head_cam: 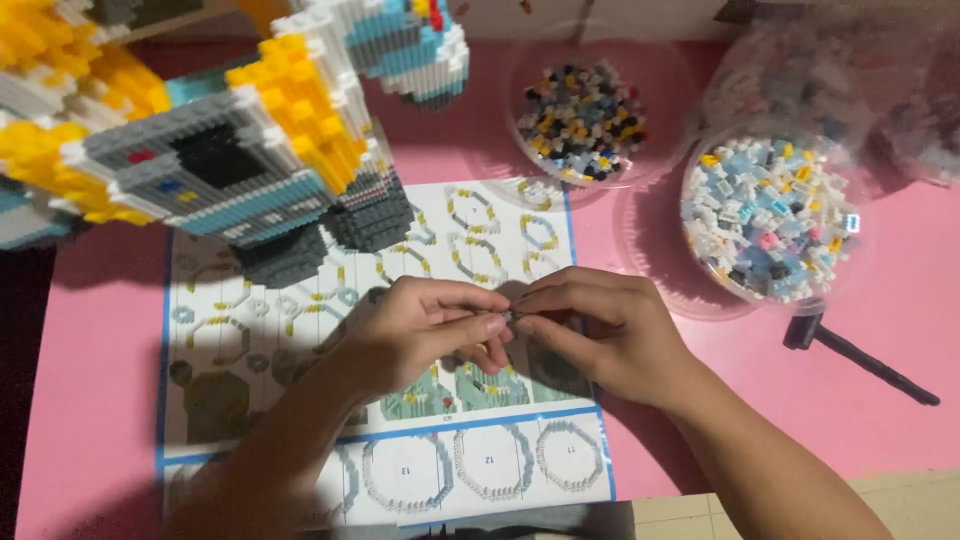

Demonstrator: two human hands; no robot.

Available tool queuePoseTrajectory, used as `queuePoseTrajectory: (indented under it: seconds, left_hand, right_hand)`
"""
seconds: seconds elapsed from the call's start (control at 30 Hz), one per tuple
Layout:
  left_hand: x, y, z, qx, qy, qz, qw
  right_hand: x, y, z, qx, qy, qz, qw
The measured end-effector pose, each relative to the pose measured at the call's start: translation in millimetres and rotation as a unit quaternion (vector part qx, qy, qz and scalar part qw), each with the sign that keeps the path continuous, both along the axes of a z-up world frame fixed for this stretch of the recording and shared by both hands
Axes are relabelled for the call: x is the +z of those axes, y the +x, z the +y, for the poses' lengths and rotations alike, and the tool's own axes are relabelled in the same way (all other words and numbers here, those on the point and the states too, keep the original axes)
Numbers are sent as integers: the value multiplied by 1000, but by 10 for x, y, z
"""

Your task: Assembling a complex structure using small interlocking plastic blocks following a manual.

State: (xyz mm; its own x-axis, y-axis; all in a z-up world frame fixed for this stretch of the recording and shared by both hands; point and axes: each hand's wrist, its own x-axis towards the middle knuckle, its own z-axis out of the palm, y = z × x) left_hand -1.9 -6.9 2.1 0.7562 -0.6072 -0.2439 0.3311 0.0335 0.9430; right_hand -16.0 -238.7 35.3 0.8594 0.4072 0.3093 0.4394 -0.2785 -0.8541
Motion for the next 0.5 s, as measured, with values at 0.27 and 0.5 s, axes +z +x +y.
queuePoseTrajectory:
  seconds: [0.27,0.5]
  left_hand:
    - [-235,-28,2,16,-44,-7,999]
    - [-271,-10,42,42,-41,-31,998]
  right_hand:
    - [-75,-2,20,-37,-6,38,999]
    - [-384,23,-130,0,86,121,989]
